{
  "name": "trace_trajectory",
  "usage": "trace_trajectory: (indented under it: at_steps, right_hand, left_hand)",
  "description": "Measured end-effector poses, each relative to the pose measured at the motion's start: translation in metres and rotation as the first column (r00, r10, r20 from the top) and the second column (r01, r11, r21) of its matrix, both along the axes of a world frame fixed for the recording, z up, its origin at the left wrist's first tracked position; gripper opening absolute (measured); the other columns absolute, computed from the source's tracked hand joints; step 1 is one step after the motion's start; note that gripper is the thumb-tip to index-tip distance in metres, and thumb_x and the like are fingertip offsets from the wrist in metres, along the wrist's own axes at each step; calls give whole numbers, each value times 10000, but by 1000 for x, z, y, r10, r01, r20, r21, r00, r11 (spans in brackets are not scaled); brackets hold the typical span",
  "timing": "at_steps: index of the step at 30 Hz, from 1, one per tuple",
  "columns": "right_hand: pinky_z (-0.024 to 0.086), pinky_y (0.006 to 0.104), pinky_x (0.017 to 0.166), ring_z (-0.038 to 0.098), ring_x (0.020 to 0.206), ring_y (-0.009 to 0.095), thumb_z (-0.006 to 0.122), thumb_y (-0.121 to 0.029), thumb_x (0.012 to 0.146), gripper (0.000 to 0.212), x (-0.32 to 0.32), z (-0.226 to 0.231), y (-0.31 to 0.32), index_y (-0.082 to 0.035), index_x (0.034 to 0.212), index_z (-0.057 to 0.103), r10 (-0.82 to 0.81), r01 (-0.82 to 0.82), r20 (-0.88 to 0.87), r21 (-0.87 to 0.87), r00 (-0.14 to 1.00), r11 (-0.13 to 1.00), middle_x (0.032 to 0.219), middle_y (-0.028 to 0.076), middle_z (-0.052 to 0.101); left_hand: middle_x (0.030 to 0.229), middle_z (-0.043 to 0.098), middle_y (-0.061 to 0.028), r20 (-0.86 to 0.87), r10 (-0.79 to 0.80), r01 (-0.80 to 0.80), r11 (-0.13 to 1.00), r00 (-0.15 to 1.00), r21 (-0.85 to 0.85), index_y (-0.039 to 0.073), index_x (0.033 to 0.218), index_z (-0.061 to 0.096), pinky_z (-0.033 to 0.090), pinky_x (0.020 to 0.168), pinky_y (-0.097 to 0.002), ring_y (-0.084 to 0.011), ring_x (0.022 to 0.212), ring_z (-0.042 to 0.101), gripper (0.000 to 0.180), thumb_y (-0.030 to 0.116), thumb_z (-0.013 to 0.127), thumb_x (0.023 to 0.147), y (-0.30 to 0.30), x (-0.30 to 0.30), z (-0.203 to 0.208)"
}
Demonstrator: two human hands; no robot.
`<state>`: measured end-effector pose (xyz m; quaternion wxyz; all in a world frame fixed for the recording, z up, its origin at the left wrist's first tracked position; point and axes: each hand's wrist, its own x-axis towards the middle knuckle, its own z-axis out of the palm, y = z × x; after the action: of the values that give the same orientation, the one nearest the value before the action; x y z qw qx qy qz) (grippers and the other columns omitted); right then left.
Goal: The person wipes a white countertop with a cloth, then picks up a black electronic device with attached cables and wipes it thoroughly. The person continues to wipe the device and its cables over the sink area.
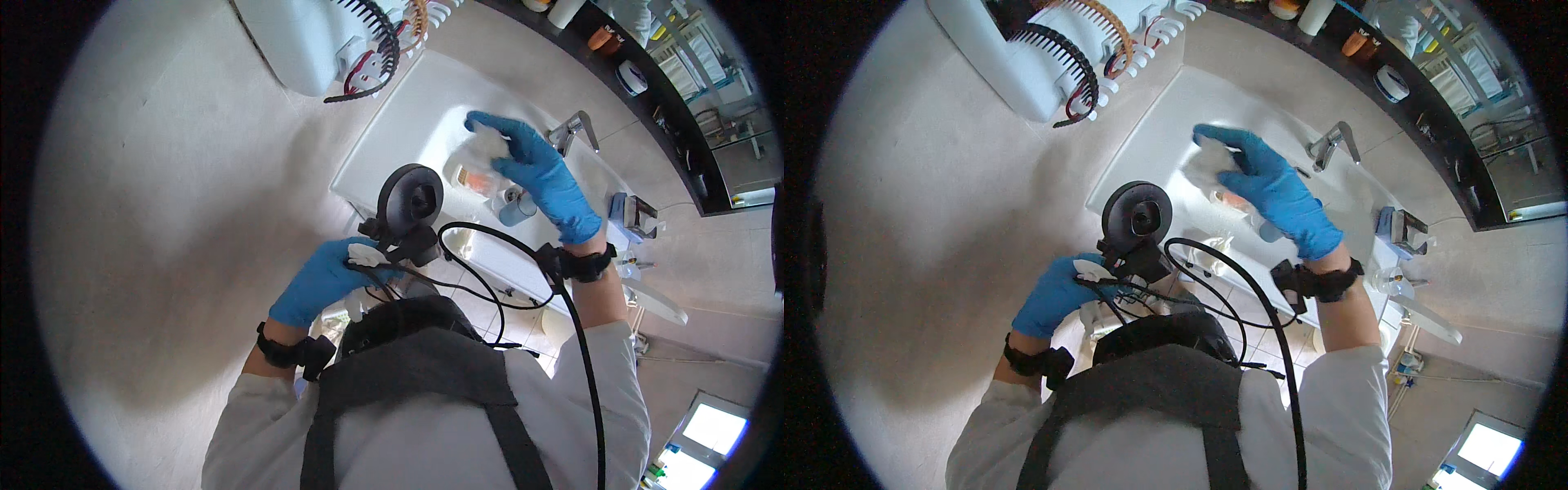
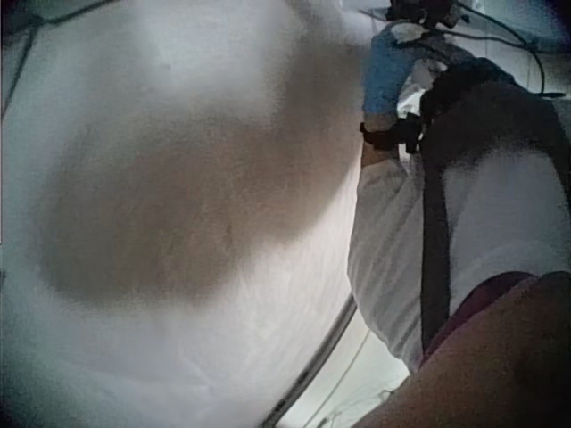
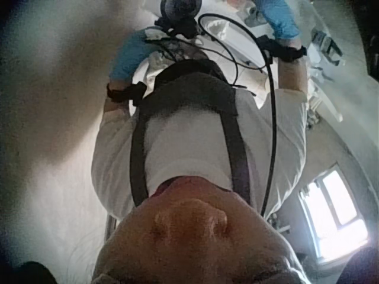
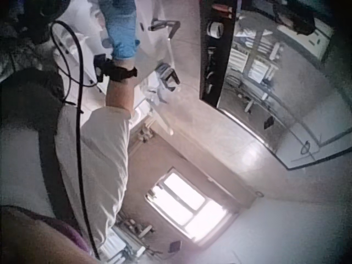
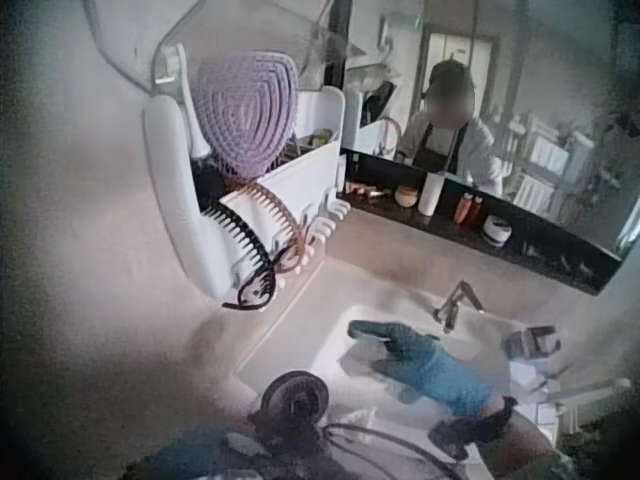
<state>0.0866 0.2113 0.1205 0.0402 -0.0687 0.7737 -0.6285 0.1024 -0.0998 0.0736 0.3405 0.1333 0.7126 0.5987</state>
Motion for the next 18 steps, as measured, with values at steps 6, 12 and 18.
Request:
trace_trajectory:
  at_steps: [6, 12, 18]
  right_hand:
    - [469, 326, 850, 571, 970, 249, 663, -87, 742, 271, -28, -8, -52, -35, 1006, 631, 129, 10, -450, 295, 884, 956, 1086, 107, 591]
    - [453, 337, 799, 554, 920, 249, 630, -108, 712, 228, -17, -13, -82, -86, 938, 656, 550, -73, -443, 729, 707, 681, 978, 51, 616]
    - [472, 334, 810, 567, 929, 254, 649, -112, 727, 243, -18, -16, -69, -112, 969, 653, 677, -242, -395, 724, 621, 646, 984, 66, 611]
  left_hand:
    - [795, 603, -17, -1, 51, -50, 998, 999, 46, -9, 848, 653, 456, 650, -229, -99, 714, 556, 101, 42, 677, 764, 13, -3, -13]
    - [882, 651, -57, 24, 45, -45, 999, 999, -15, 0, 984, 633, 480, 740, -261, -132, 800, 599, 172, 50, 608, 821, 11, -3, -19]
    - [830, 630, -28, 96, 148, -155, 985, 984, 76, 6, 912, 640, 471, 667, -243, -108, 736, 565, 157, 11, 669, 758, 7, -3, -14]
